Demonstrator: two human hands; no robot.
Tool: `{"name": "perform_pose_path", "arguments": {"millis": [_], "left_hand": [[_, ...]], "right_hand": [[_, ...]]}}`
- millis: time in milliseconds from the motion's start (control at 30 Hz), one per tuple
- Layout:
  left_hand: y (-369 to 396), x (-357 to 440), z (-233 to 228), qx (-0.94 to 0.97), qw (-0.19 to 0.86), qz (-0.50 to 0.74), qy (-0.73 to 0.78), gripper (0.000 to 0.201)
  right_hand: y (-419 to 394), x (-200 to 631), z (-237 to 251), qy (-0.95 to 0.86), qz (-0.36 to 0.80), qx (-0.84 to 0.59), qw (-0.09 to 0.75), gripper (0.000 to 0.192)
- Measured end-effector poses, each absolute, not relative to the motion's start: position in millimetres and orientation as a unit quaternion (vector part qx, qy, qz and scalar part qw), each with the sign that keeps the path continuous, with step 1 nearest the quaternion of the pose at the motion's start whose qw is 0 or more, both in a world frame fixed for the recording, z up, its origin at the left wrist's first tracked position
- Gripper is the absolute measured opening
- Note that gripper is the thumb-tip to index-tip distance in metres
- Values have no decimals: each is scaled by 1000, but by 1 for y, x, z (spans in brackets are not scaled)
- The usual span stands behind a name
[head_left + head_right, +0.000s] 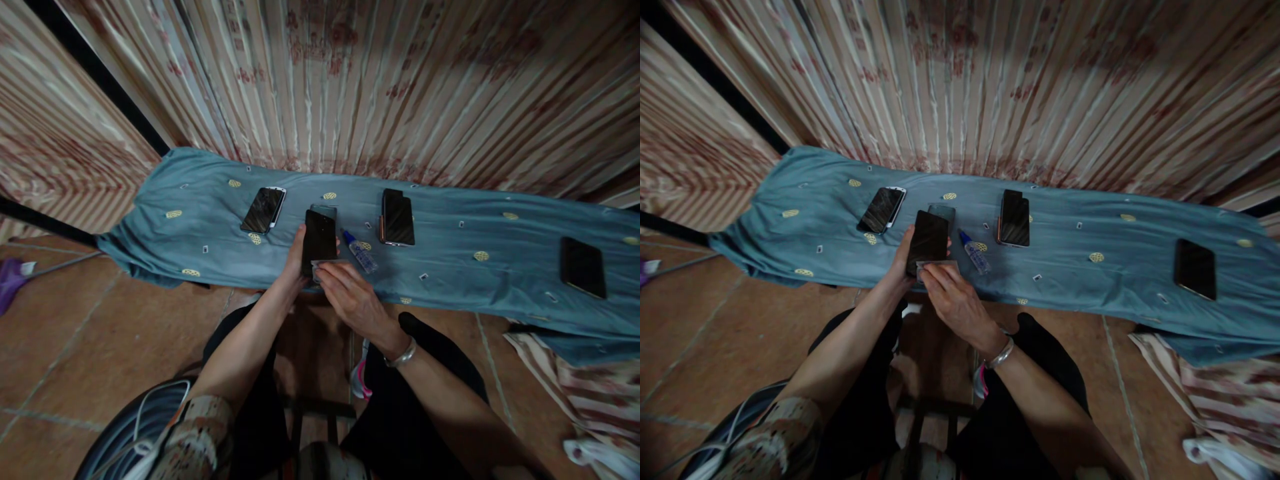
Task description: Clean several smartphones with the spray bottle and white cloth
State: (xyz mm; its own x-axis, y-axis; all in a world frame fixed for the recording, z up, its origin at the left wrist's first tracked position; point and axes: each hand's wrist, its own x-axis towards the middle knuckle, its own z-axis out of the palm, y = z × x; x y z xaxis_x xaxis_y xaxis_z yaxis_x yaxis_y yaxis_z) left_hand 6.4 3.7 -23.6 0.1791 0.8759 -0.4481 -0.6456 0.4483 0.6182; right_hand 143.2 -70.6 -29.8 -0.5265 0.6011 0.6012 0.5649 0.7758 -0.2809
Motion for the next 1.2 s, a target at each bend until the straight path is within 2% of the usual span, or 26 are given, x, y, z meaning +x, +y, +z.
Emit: {"name": "perform_pose_path", "arguments": {"millis": [267,633,767,1000,1200], "left_hand": [[7,-1,-30,136,756,520,374,63],[1,-2,-25,112,762,528,357,68],[0,1,-26,92,771,522,352,68],[-5,3,-31,85,771,528,346,53],[-5,5,-35,52,754,546,361,39]], "right_hand": [[-72,153,-31,-856,90,-366,353,40],[-63,152,-46,-684,328,-429,491,24],[-58,149,-51,-637,374,-434,516,23],[-42,150,-54,-621,363,-457,523,21],[-32,149,-57,-554,412,-470,550,18]]}}
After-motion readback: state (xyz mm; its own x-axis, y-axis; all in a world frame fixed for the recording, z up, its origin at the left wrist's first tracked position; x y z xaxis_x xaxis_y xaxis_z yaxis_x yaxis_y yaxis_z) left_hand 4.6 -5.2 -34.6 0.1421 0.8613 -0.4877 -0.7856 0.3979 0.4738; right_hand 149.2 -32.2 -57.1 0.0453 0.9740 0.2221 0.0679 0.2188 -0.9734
